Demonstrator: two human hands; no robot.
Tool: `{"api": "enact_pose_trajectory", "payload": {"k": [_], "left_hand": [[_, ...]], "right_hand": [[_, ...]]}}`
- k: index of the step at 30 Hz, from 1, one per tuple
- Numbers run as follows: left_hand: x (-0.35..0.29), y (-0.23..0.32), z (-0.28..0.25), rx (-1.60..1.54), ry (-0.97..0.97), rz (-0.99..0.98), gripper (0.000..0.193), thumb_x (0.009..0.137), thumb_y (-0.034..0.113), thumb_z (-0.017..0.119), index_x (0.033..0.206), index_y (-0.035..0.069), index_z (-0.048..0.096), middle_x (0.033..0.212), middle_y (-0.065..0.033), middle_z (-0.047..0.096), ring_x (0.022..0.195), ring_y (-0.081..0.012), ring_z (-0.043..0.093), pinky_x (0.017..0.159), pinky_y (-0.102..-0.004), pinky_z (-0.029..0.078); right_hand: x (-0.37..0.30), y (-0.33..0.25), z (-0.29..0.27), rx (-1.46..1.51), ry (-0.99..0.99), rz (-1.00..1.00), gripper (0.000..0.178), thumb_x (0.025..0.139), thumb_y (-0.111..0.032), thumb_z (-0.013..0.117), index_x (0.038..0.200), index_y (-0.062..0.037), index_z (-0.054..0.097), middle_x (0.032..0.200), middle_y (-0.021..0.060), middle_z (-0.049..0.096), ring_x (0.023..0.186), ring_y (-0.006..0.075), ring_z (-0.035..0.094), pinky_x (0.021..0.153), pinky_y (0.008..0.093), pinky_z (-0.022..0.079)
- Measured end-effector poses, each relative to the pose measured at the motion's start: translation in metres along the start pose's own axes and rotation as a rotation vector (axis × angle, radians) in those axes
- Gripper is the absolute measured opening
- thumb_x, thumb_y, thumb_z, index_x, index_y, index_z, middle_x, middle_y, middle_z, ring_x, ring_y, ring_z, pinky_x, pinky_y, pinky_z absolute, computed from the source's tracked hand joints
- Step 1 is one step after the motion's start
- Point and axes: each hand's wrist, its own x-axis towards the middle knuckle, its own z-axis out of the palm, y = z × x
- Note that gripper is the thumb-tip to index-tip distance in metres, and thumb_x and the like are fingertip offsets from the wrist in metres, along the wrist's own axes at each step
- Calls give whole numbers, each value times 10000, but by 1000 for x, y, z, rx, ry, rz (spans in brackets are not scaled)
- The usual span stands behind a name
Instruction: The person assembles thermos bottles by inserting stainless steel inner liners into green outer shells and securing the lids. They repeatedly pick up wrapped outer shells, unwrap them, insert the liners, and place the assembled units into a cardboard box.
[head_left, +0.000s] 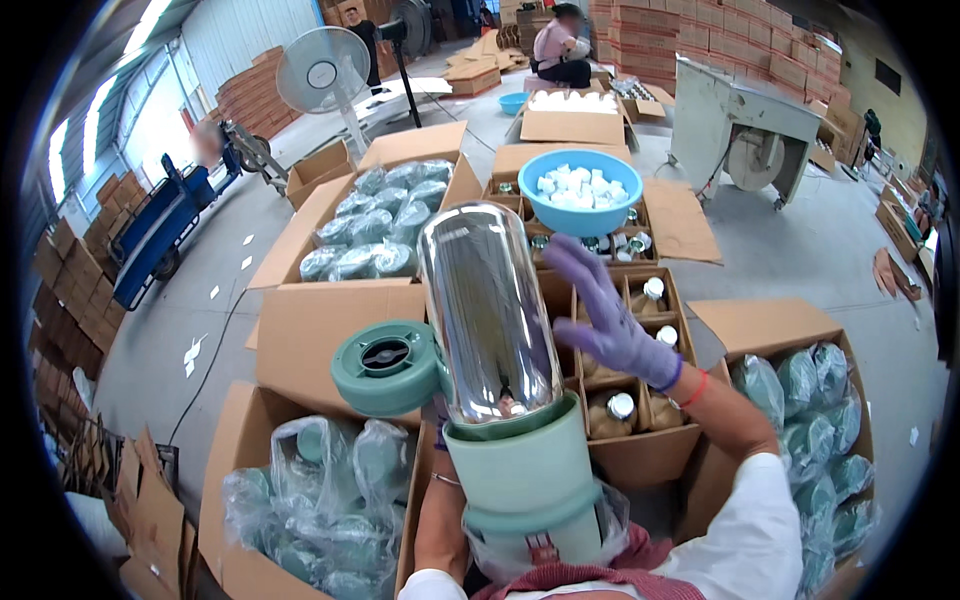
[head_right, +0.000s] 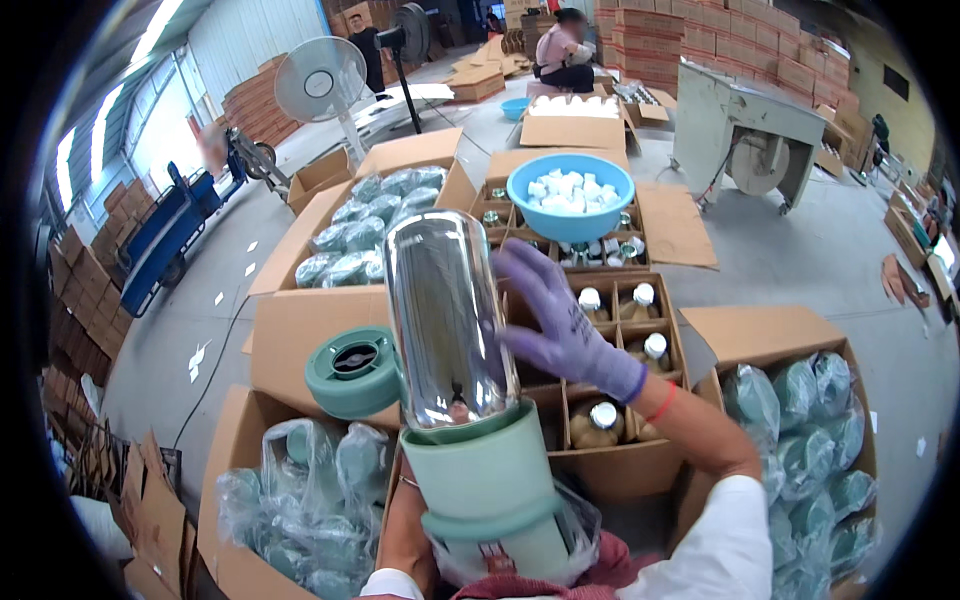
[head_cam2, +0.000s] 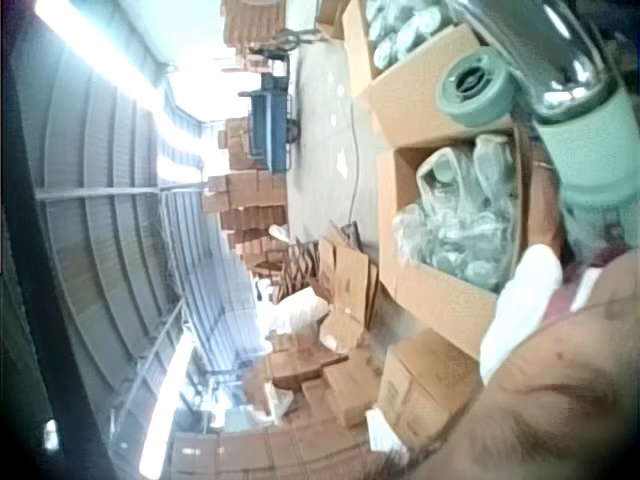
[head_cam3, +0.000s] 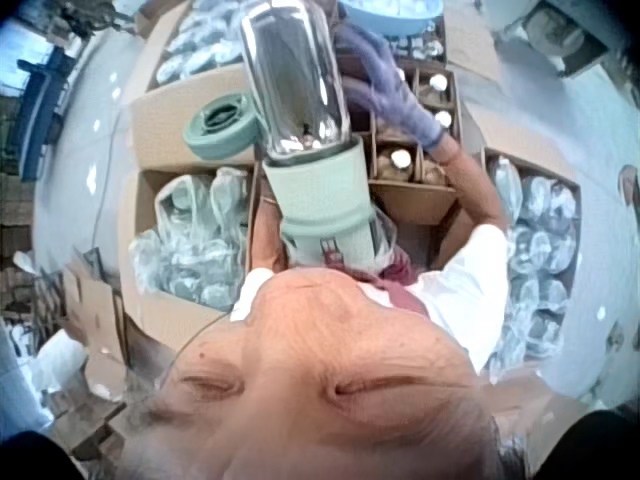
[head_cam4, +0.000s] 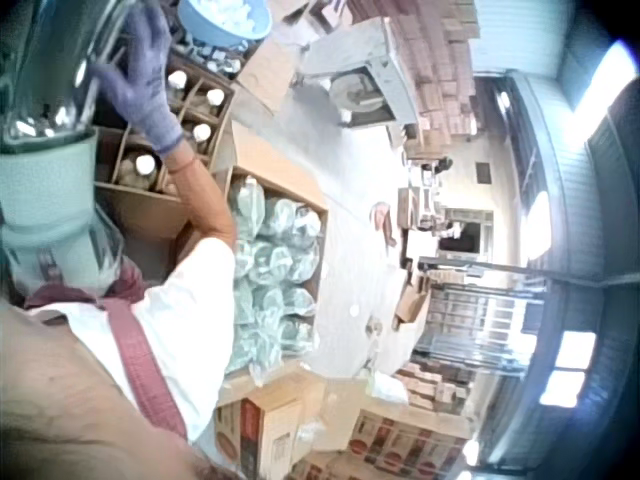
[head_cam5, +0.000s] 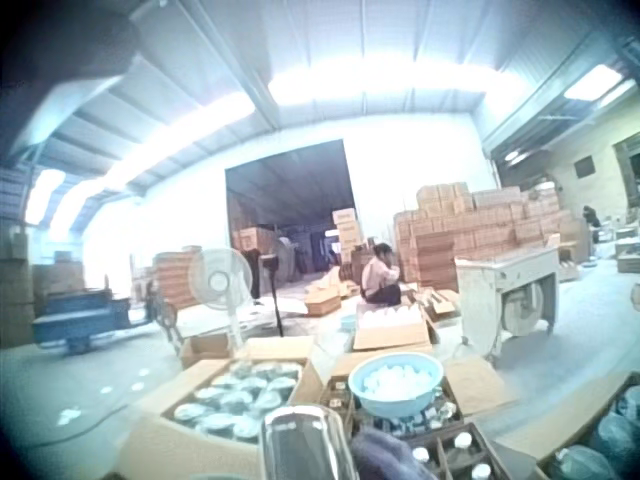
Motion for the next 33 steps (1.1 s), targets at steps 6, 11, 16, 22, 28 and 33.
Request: {"api": "enact_pose_trajectory", "payload": {"k": [6,11,16,22,28,33], "left_hand": [[-113,-22,-17,88,180,30,519,1005,365,431,1417,49,431,1431,-167,484,1283,-339,489,1075,-559,405],[-142,-19,1,214,146,52,525,1005,369,426,1418,46,428,1433,-173,481,1290,-346,481,1075,-554,406],[-123,-7,-4,707,20,186,565,987,397,432,1425,39,421,1432,-192,475,1296,-390,466,1072,-557,402],[-99,53,-33,-48,270,88,551,966,380,495,1398,41,457,1389,-199,500,1266,-359,516,1025,-504,468],[-67,71,1,577,333,339,373,932,188,667,1243,29,535,1101,-75,617,999,-166,614,893,-302,516],[-45,63,19,900,337,294,470,835,235,792,1173,-5,570,1029,-70,660,902,-129,615,807,-276,516]], "right_hand": [[-71,-19,56,872,-47,544,1094,724,-223,784,1570,-93,104,1531,137,313,1411,226,301,1172,357,239],[-81,-13,66,840,-38,631,594,826,-213,690,1332,-44,427,1345,124,483,1234,170,462,1058,327,387],[-74,-1,64,1049,-392,720,517,979,-231,579,1435,-29,438,1380,108,533,1286,211,504,1109,368,392],[-32,5,52,333,-977,475,520,961,-441,545,1287,-38,586,1257,138,631,1154,275,597,991,341,458],[13,-79,58,-534,-1077,508,954,848,-835,272,890,-13,754,924,231,713,933,388,688,875,450,521],[5,-74,50,-473,-957,551,776,866,-761,406,952,-62,730,913,190,708,918,359,683,855,408,529]]}}
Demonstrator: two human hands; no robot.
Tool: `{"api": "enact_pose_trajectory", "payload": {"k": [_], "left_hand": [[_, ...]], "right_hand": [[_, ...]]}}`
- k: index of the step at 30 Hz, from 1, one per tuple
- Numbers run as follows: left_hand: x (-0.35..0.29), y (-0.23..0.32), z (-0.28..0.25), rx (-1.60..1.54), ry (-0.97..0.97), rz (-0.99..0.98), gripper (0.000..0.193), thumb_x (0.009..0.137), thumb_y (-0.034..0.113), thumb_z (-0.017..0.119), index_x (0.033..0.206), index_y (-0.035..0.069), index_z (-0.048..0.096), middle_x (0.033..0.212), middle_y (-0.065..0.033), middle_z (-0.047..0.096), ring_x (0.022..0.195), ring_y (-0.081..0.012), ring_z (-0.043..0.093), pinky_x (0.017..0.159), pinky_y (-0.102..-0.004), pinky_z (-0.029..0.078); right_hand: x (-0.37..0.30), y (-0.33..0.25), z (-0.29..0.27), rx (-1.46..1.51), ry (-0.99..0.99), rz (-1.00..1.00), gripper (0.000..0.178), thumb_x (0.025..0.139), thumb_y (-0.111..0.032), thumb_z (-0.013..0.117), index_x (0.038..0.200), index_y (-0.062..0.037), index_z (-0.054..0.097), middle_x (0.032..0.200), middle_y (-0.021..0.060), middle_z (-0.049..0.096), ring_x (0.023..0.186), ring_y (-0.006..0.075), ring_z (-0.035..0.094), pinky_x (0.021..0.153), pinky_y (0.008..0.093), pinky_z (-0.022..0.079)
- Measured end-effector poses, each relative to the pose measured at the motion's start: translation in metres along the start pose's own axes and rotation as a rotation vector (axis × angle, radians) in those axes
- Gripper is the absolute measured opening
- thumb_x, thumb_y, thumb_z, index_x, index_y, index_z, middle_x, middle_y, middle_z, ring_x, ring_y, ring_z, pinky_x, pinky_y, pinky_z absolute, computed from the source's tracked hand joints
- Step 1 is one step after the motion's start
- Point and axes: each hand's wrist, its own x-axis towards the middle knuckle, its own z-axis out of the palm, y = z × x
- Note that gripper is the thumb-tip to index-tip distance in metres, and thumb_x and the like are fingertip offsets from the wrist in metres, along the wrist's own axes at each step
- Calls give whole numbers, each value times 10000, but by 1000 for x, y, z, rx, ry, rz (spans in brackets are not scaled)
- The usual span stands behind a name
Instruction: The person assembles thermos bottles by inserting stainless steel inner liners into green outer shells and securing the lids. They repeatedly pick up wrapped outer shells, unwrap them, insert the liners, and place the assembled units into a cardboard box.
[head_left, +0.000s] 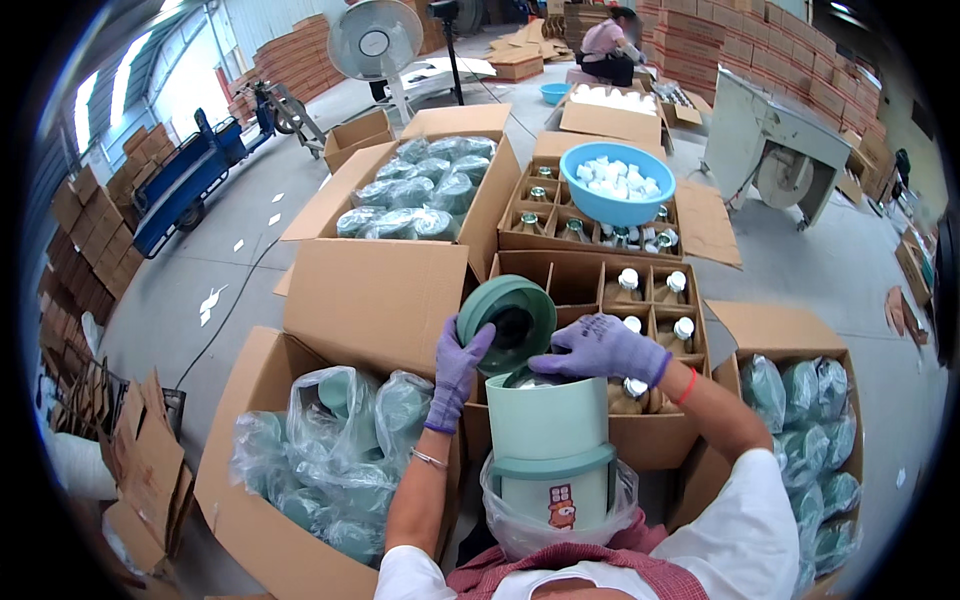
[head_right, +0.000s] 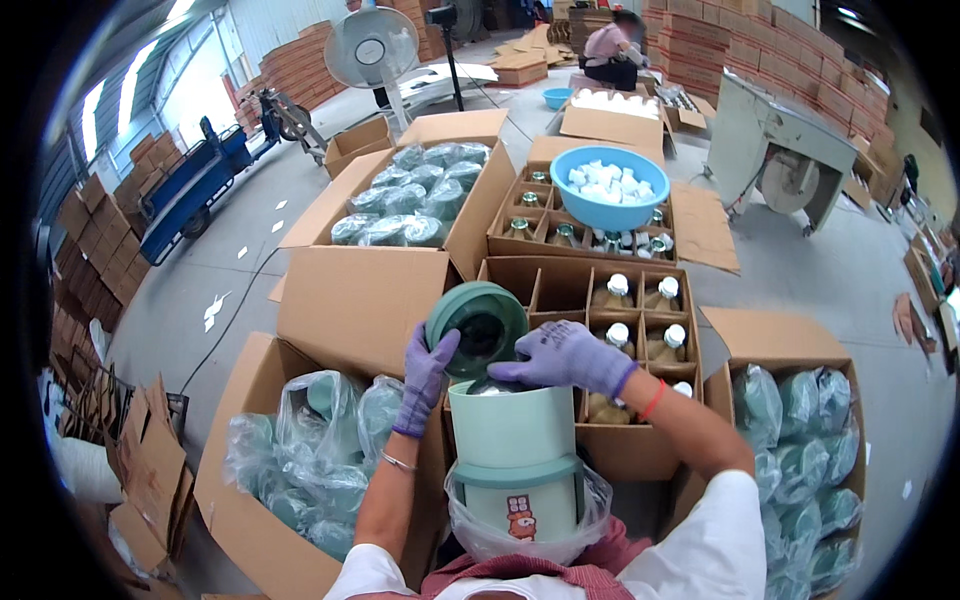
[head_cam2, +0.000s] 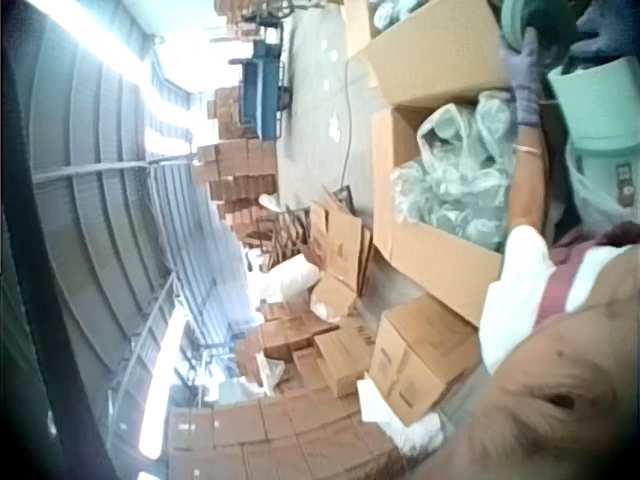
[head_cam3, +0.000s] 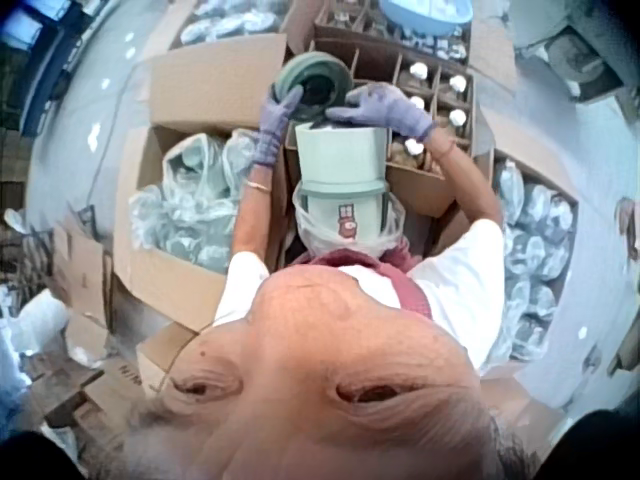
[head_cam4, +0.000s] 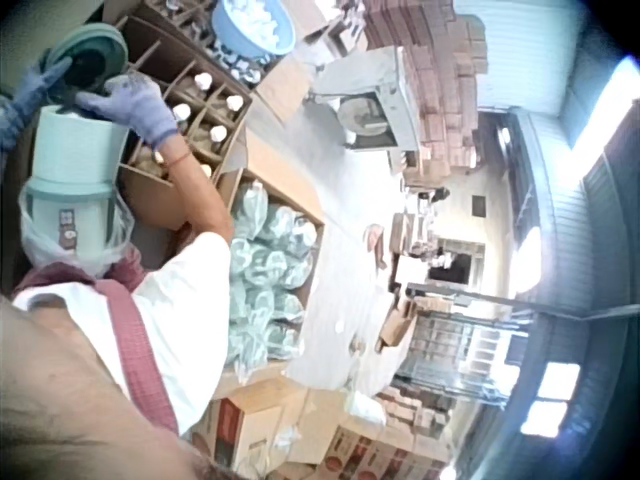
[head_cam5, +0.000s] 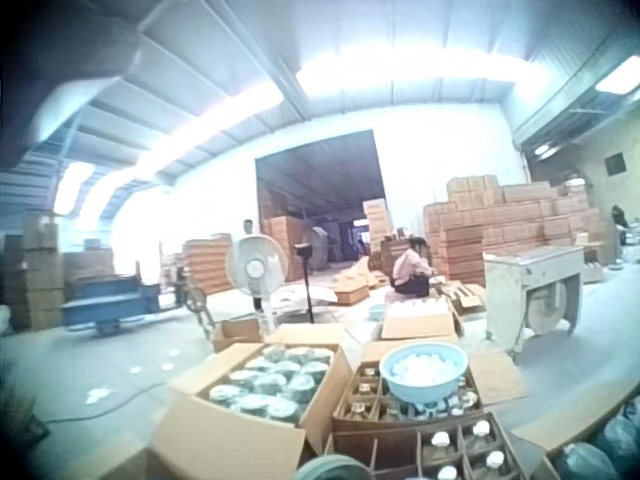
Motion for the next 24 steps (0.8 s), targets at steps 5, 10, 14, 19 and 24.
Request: {"api": "enact_pose_trajectory", "payload": {"k": [5,10,14,19,24], "left_hand": [[0,3,3,2,13,1,478,833,271,790,1152,-19,583,1019,-79,669,882,-126,619,798,-279,522],[-10,19,10,9,6,3,488,815,284,806,1127,-19,585,998,-81,671,873,-127,622,795,-287,525],[-5,10,9,132,-25,112,503,806,297,811,1124,-16,578,977,-86,668,861,-131,621,771,-299,528],[1,12,20,172,-37,47,506,813,310,800,1126,-21,580,958,-92,667,847,-133,614,764,-299,521],[2,0,12,174,-26,59,499,818,303,795,1126,-27,581,953,-88,666,851,-131,614,764,-297,523]], "right_hand": [[9,41,31,747,14,-416,454,911,-322,683,1256,-37,607,1144,117,632,1068,208,603,929,330,489],[-2,-5,-3,42,-130,-83,824,832,-781,482,1119,-21,620,984,212,696,965,325,687,848,410,526],[10,-1,9,73,-59,-216,838,817,-816,427,1046,-33,618,917,240,685,914,378,678,818,448,529],[27,53,31,1269,-611,-387,713,884,-218,707,1492,-35,384,1442,77,491,1274,154,481,1092,284,377],[22,17,25,693,-311,-313,589,880,-459,655,1289,-42,575,1194,136,649,1111,230,622,976,332,471]]}}
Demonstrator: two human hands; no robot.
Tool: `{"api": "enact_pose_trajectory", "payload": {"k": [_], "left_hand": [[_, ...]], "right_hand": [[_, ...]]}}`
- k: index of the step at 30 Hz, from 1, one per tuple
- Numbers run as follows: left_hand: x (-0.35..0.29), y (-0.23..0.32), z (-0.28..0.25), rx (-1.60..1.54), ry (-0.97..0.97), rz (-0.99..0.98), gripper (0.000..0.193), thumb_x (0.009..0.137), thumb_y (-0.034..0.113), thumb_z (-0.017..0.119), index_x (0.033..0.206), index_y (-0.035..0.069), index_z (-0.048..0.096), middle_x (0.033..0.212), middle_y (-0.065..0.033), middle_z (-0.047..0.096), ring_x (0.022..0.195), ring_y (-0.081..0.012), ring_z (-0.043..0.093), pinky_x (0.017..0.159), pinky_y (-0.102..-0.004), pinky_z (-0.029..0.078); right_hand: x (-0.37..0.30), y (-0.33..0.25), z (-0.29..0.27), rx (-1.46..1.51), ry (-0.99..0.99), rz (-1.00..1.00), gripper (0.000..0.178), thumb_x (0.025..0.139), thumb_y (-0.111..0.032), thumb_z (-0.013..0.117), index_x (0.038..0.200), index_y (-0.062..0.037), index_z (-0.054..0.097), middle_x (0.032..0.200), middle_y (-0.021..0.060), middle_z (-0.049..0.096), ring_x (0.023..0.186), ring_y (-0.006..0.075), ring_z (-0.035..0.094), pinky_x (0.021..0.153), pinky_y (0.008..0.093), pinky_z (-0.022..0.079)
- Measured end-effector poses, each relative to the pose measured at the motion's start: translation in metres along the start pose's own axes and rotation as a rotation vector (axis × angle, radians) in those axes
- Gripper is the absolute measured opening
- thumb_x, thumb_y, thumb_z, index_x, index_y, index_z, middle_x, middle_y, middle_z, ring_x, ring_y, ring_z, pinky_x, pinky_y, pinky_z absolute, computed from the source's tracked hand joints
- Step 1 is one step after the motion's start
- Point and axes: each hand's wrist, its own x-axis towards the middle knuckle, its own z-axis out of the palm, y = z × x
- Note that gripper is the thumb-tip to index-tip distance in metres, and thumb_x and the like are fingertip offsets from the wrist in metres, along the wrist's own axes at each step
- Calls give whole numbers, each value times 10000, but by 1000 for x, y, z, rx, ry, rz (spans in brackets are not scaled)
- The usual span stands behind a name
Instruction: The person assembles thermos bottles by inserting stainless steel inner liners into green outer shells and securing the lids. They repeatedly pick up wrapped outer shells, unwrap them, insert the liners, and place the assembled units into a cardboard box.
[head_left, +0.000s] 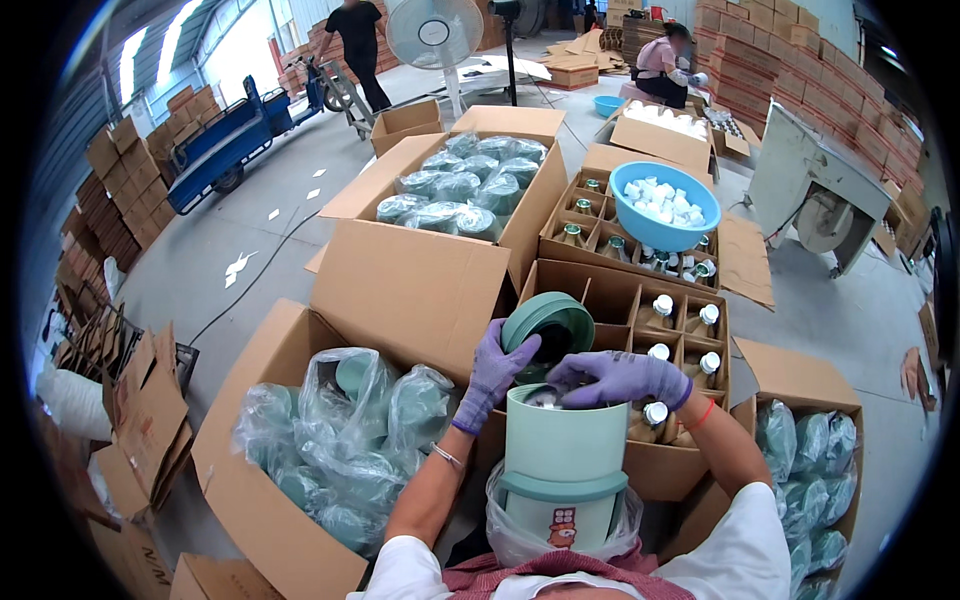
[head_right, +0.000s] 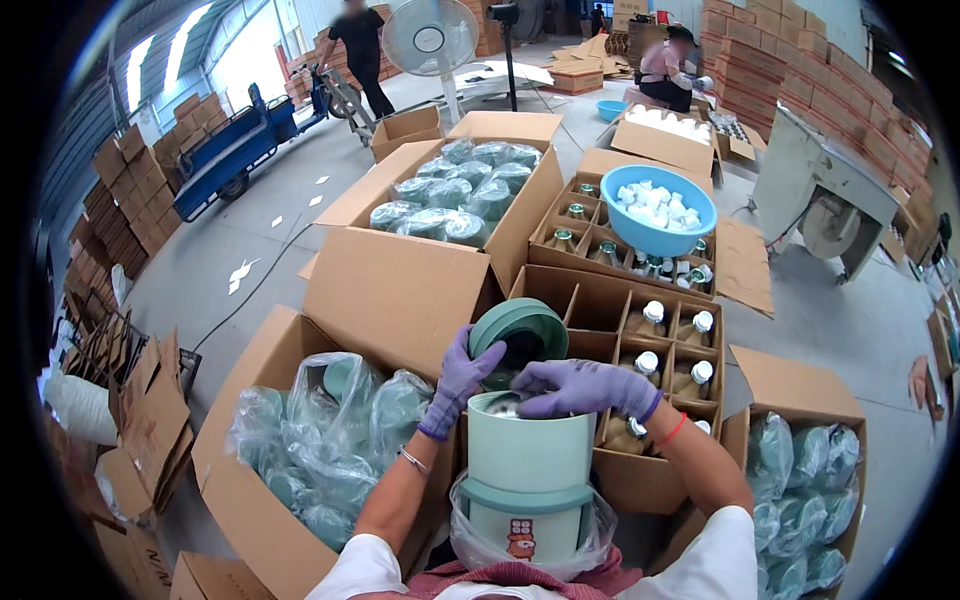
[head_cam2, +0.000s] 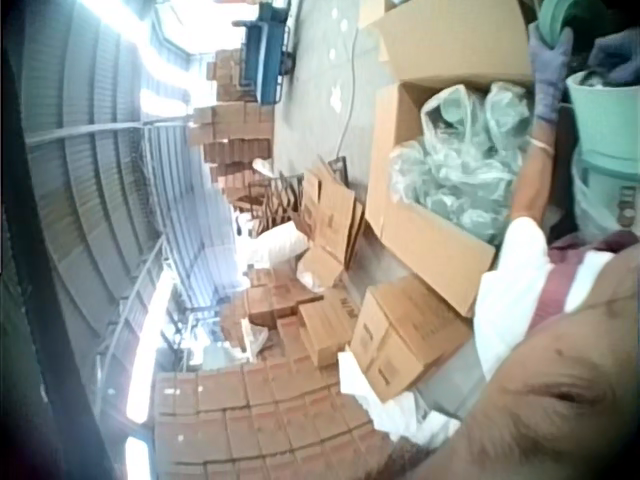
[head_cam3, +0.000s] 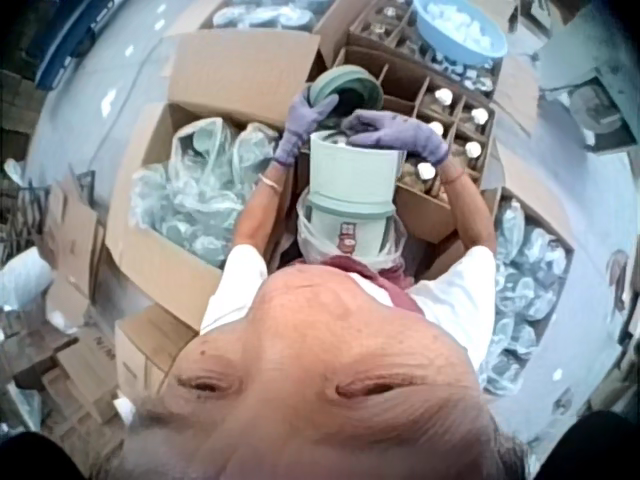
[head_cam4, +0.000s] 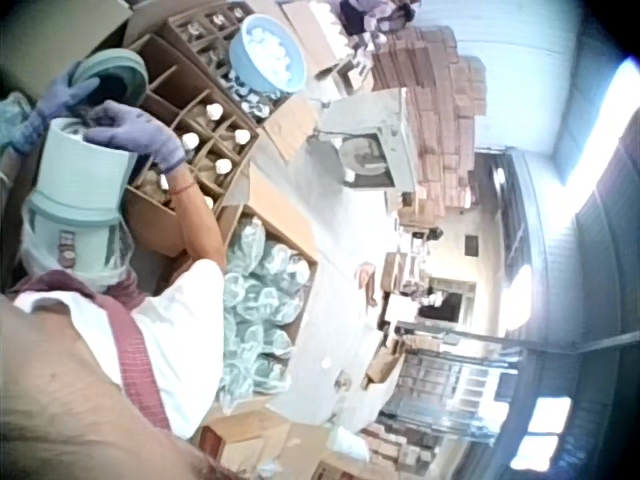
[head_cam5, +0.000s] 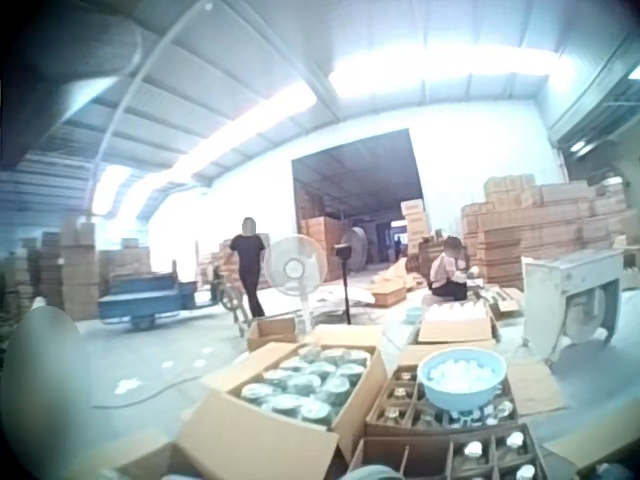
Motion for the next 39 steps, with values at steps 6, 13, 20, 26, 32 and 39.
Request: {"api": "enact_pose_trajectory", "payload": {"k": [6,13,20,26,32,39], "left_hand": [[1,-3,-1,-55,-15,-17,513,818,299,795,1148,-24,572,992,-85,661,881,-135,616,782,-295,526],[-12,30,-8,-318,-374,166,642,811,429,757,1220,-31,575,1063,-96,646,979,-166,605,885,-330,499],[-22,51,-22,-183,-490,467,582,961,504,486,1089,-30,679,1092,-168,683,1125,-315,608,1038,-463,424],[-17,50,-9,-502,-514,556,432,981,390,529,1068,2,698,1047,-140,692,1058,-298,616,1093,-506,364],[-24,43,-4,-410,-505,439,282,957,242,575,1041,5,703,1025,-125,685,1042,-285,616,1090,-445,371],[-50,46,-20,-294,-451,627,243,916,181,595,1060,17,700,1046,-111,690,1032,-282,630,1076,-495,373]], "right_hand": [[-2,-9,9,-572,189,68,507,903,-540,607,1058,-60,653,883,157,692,846,279,689,784,373,532],[-18,61,5,648,672,-443,578,999,-408,522,1446,-58,414,1436,109,466,1306,215,447,1093,341,367],[-19,50,39,553,726,-480,404,855,-373,575,1070,-32,541,1367,191,500,1243,275,510,1089,378,352],[-49,16,65,208,972,-288,532,826,-516,604,1019,-26,535,1325,224,522,1244,310,478,1108,430,317],[-34,62,58,442,928,-405,744,838,-734,553,1034,-20,483,1323,248,502,1231,317,491,1078,442,371],[-17,80,81,463,980,-464,652,880,-681,534,1043,-51,499,1297,234,526,1251,356,504,1068,488,400]]}}
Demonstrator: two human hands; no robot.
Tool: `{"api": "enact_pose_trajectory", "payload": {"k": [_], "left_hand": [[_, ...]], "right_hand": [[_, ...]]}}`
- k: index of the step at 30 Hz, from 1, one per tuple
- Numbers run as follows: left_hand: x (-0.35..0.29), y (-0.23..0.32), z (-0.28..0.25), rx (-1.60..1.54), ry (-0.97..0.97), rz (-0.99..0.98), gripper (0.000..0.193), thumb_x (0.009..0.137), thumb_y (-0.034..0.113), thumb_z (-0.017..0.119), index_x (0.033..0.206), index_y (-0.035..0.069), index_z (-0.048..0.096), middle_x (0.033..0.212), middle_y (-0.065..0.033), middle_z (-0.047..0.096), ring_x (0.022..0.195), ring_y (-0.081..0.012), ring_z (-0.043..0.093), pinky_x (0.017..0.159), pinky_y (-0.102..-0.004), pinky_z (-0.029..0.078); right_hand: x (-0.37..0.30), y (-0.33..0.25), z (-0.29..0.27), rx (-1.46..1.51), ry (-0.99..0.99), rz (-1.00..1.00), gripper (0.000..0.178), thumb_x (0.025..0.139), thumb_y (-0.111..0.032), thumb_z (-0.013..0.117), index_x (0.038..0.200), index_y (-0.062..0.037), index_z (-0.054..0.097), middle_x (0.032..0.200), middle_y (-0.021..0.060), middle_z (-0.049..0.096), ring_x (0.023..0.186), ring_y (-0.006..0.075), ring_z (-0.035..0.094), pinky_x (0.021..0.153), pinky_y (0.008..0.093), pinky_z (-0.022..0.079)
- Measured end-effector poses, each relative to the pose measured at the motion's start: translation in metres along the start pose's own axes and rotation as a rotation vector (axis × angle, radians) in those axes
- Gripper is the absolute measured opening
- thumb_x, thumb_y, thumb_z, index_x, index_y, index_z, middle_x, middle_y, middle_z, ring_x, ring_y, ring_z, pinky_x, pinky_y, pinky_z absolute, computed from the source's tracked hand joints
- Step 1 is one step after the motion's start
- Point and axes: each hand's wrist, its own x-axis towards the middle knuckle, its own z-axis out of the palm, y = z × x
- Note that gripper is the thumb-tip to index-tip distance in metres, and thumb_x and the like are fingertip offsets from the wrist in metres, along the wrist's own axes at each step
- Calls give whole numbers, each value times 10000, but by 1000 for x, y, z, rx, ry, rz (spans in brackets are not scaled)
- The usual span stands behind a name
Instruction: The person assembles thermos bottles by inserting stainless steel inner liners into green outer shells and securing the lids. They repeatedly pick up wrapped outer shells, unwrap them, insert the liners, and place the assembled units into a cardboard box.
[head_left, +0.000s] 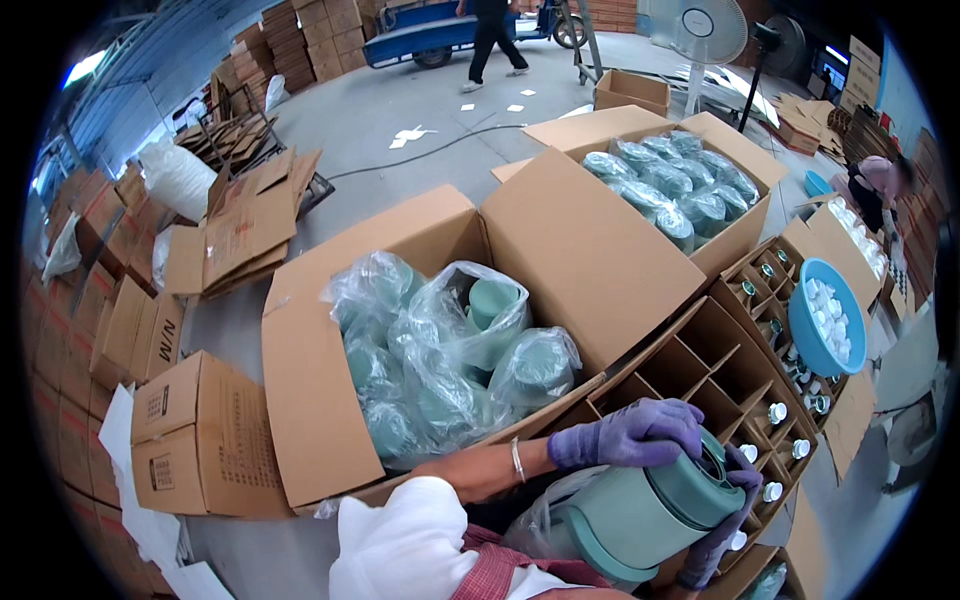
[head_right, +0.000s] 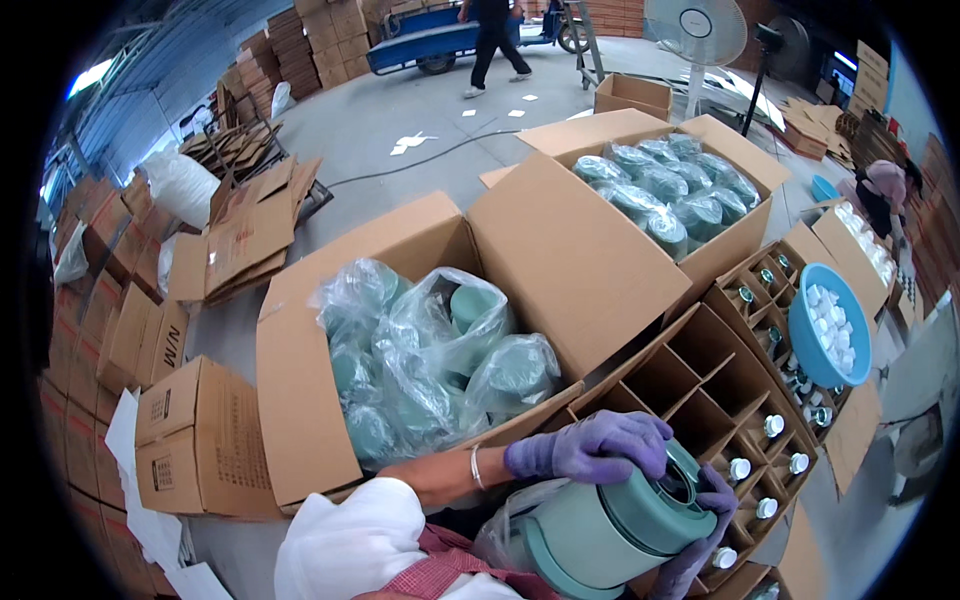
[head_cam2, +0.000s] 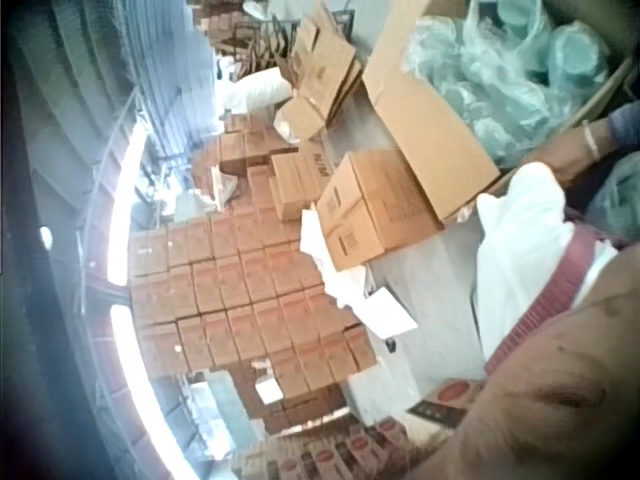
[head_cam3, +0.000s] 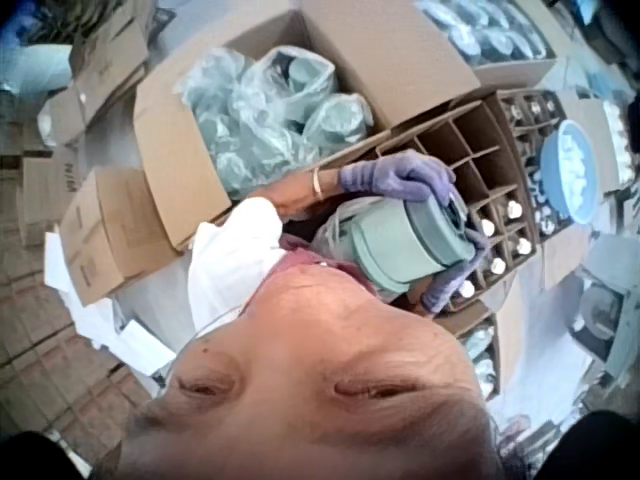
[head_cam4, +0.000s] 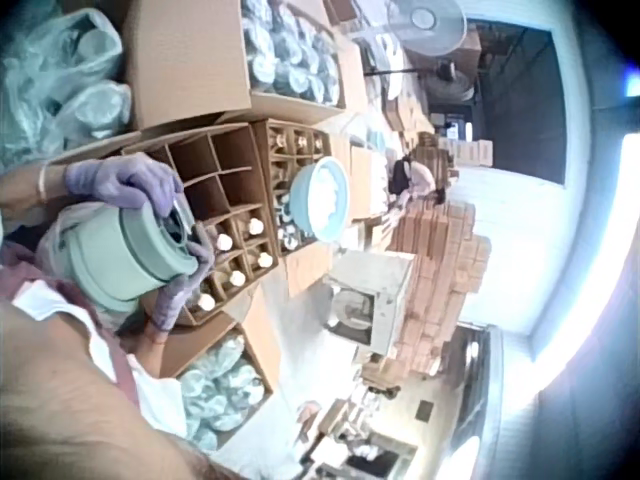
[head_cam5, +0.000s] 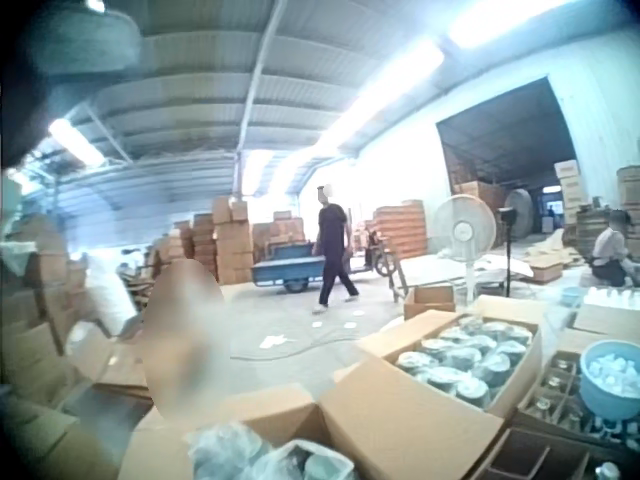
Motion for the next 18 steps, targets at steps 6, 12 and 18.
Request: {"api": "enact_pose_trajectory", "payload": {"k": [6,12,18], "left_hand": [[27,53,74,898,117,3,242,854,310,608,843,68,616,895,-105,636,841,-299,629,807,-421,480],[13,37,40,564,118,-70,192,896,234,596,874,55,663,869,-108,653,833,-293,622,805,-417,475],[5,6,5,-121,56,-331,357,1036,297,464,1026,20,689,1001,-62,695,989,-167,631,933,-349,485]], "right_hand": [[10,8,61,892,-9,33,478,1010,-538,380,1065,-85,524,1339,262,510,1224,392,528,1078,520,410],[3,7,34,743,11,163,441,1035,-463,332,1076,-77,541,1390,266,481,1222,385,532,1075,501,423],[7,-54,-21,-273,-97,-41,308,995,-205,443,1095,18,631,1240,178,581,1188,277,546,1027,390,415]]}}
